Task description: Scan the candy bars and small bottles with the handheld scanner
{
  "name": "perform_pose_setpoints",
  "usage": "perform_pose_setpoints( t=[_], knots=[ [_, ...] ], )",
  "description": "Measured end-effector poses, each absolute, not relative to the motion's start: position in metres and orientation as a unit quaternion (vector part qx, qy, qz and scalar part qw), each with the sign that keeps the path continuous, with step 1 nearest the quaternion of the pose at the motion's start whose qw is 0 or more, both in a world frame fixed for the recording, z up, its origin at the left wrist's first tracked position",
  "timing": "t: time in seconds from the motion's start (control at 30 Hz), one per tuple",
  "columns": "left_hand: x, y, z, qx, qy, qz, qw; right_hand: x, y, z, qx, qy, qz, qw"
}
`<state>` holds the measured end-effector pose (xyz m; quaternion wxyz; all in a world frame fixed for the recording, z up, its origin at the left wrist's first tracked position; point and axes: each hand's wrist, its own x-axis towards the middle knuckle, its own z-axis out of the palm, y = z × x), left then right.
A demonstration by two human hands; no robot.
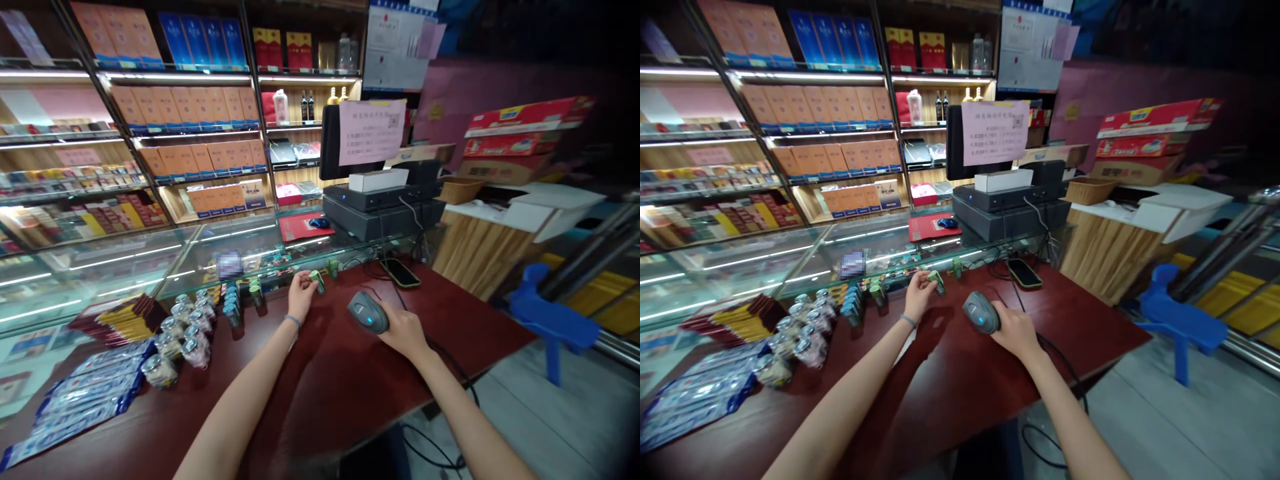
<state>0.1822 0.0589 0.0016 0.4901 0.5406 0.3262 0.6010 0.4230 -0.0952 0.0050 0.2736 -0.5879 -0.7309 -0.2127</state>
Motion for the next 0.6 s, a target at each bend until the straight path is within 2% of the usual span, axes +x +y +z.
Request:
perform_pose_setpoints(
  t=[0.33, 0.5, 0.6],
  knots=[
    [0.256, 0.098, -0.029, 0.553, 0.396, 0.586, 0.44, 0.453, -0.095, -0.006, -0.597, -0.707, -0.236, 0.297],
    [0.265, 0.112, -0.043, 0.6, 0.431, 0.58, 0.342, 0.454, -0.092, -0.01, -0.592, -0.704, -0.245, 0.306],
    [0.27, 0.117, -0.045, 0.61, 0.433, 0.582, 0.318, 0.453, -0.092, -0.009, -0.588, -0.705, -0.244, 0.313]
  ],
)
